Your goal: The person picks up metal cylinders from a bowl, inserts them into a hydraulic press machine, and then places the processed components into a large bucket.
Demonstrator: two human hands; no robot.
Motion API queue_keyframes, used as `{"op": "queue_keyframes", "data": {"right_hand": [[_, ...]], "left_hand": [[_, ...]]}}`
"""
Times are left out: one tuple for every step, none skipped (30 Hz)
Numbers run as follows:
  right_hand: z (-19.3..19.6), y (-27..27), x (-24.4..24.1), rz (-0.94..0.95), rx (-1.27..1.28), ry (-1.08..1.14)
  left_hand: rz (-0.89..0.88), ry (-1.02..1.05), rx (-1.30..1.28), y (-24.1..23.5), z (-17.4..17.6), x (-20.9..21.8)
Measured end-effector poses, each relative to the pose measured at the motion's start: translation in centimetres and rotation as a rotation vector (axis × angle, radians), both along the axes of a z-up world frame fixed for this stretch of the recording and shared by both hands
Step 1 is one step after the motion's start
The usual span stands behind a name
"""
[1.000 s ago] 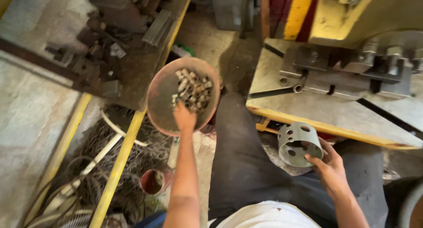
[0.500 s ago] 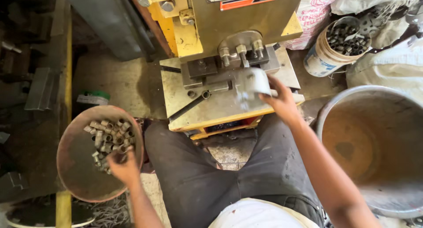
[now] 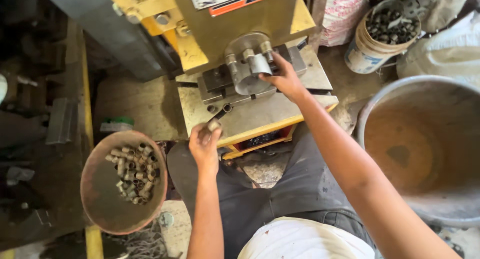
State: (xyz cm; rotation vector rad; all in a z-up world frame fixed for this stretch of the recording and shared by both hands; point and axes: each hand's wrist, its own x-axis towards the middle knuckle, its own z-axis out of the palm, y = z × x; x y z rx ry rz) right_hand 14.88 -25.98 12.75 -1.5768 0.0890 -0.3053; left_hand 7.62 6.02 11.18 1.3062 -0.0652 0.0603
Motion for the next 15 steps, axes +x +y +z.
{"op": "queue_keyframes", "data": {"right_hand": [[0.0, 0.0, -0.1, 0.01, 0.018, 0.005], [0.0, 0.1, -0.1, 0.025, 0.035, 0.009], [0.2, 0.2, -0.2, 0.041, 0.052, 0.013], [0.5, 0.2, -0.2, 0.032, 0.042, 0.034], [0.8, 0.2, -0.4, 0.023, 0.032, 0.054], [1.0, 0.1, -0.5, 0.014, 0.023, 0.076], [1.3, 0.1, -0.4, -0.007, -0.049, 0.046], [1.4, 0.0, -0.5, -0.027, -0.123, 0.019], [1.5, -0.2, -0.5, -0.048, -0.196, -0.008], [1.5, -0.4, -0.4, -0.023, -0.162, 0.015], [1.5, -0.6, -0.1, 0.003, -0.128, 0.037], [1.4, -0.9, 0.1, 0.029, -0.093, 0.059], [1.3, -1.1, 0.5, 0.039, -0.075, 0.038], [0.9, -1.1, 0.9, 0.051, -0.055, 0.018], [0.4, -1.1, 1.2, 0.064, -0.035, -0.003]], "left_hand": [[-0.024, -0.02, 0.029, -1.1, 0.9, 0.7], [-0.043, -0.04, 0.056, -2.1, 1.8, 1.2], [-0.062, -0.061, 0.083, -2.9, 2.7, 1.7], [-0.106, -0.03, -0.071, -4.0, 3.6, 2.2], [-0.15, 0.002, -0.223, -5.0, 4.3, 2.5], [-0.194, 0.038, -0.375, -5.8, 4.9, 2.8], [-0.179, 0.05, -0.373, -6.3, 5.2, 3.0], [-0.164, 0.066, -0.372, -6.7, 5.3, 3.1], [-0.149, 0.082, -0.371, -6.9, 5.1, 3.3], [-0.15, 0.059, -0.311, -7.2, 4.8, 3.6], [-0.152, 0.037, -0.251, -7.5, 4.3, 4.2], [-0.153, 0.015, -0.19, -7.6, 3.9, 4.7], [-0.148, 0.029, -0.209, -7.8, 3.6, 5.2], [-0.14, 0.044, -0.227, -8.0, 3.4, 5.8], [-0.132, 0.059, -0.246, -8.2, 3.2, 6.3]]}}
